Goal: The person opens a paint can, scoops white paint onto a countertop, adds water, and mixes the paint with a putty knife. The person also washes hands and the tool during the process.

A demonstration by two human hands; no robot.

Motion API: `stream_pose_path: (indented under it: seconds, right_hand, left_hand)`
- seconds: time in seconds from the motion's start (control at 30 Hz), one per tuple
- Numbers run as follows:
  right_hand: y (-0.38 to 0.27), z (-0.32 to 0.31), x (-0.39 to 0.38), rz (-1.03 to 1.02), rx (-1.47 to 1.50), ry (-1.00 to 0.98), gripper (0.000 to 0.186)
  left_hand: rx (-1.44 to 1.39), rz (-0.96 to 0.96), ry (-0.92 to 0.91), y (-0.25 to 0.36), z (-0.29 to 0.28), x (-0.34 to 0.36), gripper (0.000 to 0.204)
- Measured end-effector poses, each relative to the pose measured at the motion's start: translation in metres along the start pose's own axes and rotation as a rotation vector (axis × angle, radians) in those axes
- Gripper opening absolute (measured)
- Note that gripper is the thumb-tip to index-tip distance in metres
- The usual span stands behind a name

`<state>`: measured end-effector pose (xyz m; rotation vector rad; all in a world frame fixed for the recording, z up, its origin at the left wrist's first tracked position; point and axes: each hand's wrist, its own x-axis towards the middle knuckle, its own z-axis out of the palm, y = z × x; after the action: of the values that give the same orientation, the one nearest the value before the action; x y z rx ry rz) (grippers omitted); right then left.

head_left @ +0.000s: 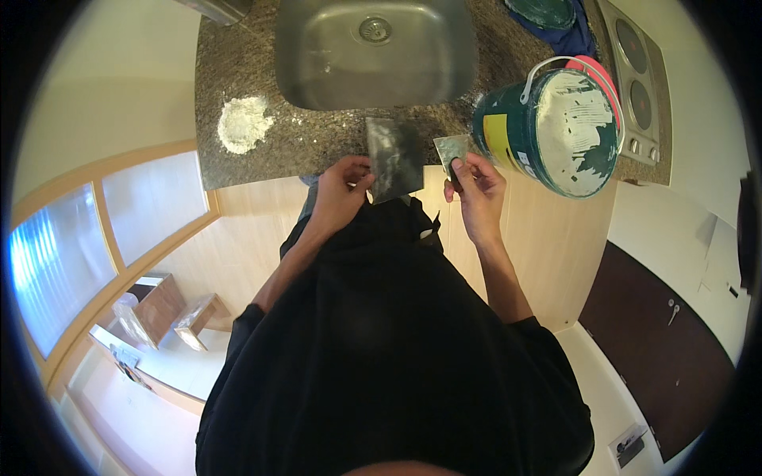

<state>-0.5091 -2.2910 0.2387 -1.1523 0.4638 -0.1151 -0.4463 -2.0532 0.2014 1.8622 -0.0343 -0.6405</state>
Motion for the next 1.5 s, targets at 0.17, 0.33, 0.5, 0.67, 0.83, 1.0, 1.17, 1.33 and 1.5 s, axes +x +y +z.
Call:
stream_pose_path:
  seconds: [0.17, 0.33, 0.5, 0.67, 0.83, 1.0, 1.17, 1.33, 1.5]
  right_hand:
    - [-0.007, 0.022, 0.005, 0.008, 0.045, -0.006, 0.021]
    - [-0.009, 0.042, 0.003, 0.017, -0.024, -0.101, 0.019]
    - [-0.01, 0.065, 0.002, 0.027, -0.182, -0.324, 0.014]
    - [-0.007, 0.088, 0.004, 0.075, -0.305, -0.362, 0.015]
    - [0.008, 0.114, 0.001, 0.09, -0.298, -0.357, 0.017]
    - [0.032, 0.15, 0.022, -0.129, -0.401, -0.299, 0.021]
    - [0.074, 0.204, 0.067, -0.22, -0.559, -0.257, 0.024]
    - [0.098, 0.239, 0.106, -0.378, -0.806, 0.0, 0.026]
    - [0.105, 0.252, 0.127, -0.348, -0.844, 0.106, 0.025]
  left_hand:
    - [0.092, 0.014, 0.028, 0.013, 0.007, 0.009, 0.026]
    - [0.27, 0.385, 0.22, 0.043, -0.004, -0.008, 0.028]
    - [-0.269, 0.238, 0.07, 0.068, -0.018, -0.013, 0.018]
    - [-0.241, 0.235, 0.05, 0.058, -0.043, -0.016, 0.016]
    - [-0.208, 0.147, 0.092, 0.032, -0.082, -0.019, 0.022]
    - [-0.153, 0.105, 0.217, -0.003, -0.151, -0.049, 0.024]
    - [-0.057, -0.037, 0.195, -0.056, -0.216, -0.091, 0.026]
    - [0.057, -0.232, 0.19, -0.14, -0.272, -0.104, 0.025]
    - [0.215, -0.317, 0.115, -0.22, -0.315, -0.113, 0.025]
